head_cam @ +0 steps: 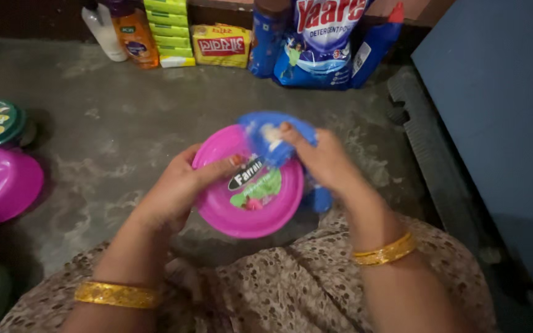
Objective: The person wipes several household items with a blue cloth, including a purple bottle, a white pump bottle, a blue Harpic bottle, and two pink plastic lids. The items are handled one at a time and placed back on the floor.
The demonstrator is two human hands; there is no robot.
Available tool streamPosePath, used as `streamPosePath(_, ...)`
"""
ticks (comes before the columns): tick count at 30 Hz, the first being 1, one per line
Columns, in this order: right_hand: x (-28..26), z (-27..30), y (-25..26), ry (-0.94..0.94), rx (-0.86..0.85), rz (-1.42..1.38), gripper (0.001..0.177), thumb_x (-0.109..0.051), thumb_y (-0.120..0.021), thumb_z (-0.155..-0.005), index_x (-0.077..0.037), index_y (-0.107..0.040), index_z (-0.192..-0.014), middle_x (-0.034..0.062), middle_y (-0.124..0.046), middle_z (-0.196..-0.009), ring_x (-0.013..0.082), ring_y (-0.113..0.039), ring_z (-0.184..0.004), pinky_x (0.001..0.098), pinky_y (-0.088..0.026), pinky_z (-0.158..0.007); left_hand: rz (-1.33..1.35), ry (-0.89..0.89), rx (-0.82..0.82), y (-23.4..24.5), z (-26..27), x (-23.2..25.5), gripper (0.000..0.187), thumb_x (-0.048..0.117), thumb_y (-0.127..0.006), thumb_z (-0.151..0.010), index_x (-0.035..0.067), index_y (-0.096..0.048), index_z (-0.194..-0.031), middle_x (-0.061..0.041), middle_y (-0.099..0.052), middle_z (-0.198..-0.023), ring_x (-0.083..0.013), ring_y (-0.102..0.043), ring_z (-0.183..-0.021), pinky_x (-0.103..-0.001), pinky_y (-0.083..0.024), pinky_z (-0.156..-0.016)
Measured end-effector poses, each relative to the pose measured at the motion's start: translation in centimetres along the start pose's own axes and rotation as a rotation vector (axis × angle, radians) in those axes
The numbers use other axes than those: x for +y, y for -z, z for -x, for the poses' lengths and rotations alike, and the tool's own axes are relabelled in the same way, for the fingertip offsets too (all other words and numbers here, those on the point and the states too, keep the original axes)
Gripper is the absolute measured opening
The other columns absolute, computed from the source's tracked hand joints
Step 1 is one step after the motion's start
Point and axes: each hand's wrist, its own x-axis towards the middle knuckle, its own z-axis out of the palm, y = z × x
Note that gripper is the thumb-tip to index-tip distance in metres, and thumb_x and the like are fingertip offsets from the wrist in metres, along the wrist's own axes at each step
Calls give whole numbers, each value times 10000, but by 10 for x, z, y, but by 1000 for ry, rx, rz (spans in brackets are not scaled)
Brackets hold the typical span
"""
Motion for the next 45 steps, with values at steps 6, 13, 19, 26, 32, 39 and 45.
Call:
streamPosePath(6, -39, 19, 40, 57, -166, -952, 481, -449, -623, -946, -66, -655, -1235, 79, -729, -1093, 207, -707, -953, 391, -585, -850, -12, 34, 283, 8, -14, -14, 704, 509, -746, -793, 32, -614, -1293, -92, -751, -1075, -197, -737, -894, -384, -612, -729)
streamPosePath(13, -60, 54, -39, 729, 19, -43, 424, -324, -532, -1093, -37, -555, -1405, 231, -469, -1409, 393, -449, -1297, 543, -317, -1163, 158, 8, 326, 2, -30, -37, 663, 572, -612, -870, 63, -627, -1295, -89, -733, -1114, -191, -727, -931, -388, -612, -764)
streamPosePath(19, -73, 48, -83, 927, 139, 551, 511, -313, -466, -1071, -161, -478, -1559, 169, -436, -1633, 459, -337, -1535, 608, -202, -1249, 190, -436, 314, -3, -28, -46, 609, 430, -735, -886, 71, -544, -1340, -54, -679, -1221, -142, -660, -1064, -310, -554, -900)
streamPosePath(26, -81, 37, -83, 883, 284, 615, 492, -289, -468, -1109, -114, -438, -1568, 209, -400, -1638, 504, -276, -1549, 586, -258, -1249, 165, -397, 704, 6, -24, -14, 588, 506, -639, -940, 36, -616, -1291, -94, -707, -1152, -144, -645, -1010, -288, -545, -884)
streamPosePath(32, -78, 66, -102, 892, 32, 500, 487, -250, -495, -1076, -131, -484, -1548, 169, -463, -1616, 447, -333, -1558, 585, -203, -1270, -10, -365, 771, 11, -13, -9, 565, 543, -541, -994, 82, -618, -1311, -138, -727, -1171, -211, -675, -1074, -338, -523, -931)
streamPosePath(39, -84, 4, -67, 903, 383, 646, 531, -193, -485, -1036, -101, -470, -1559, 183, -414, -1622, 476, -312, -1525, 572, -207, -1276, -183, -629, 718, -7, -3, -9, 530, 512, -535, -1012, 79, -618, -1306, -169, -740, -1157, -249, -712, -1065, -361, -540, -934)
streamPosePath(45, -85, 79, -100, 850, 306, 646, 525, -150, -461, -1030, 5, -438, -1531, 232, -342, -1658, 488, -266, -1548, 575, -152, -1251, 44, -547, 758, 13, -14, -9, 535, 530, -528, -1019, 71, -633, -1274, -162, -741, -1151, -257, -681, -1069, -366, -545, -937)
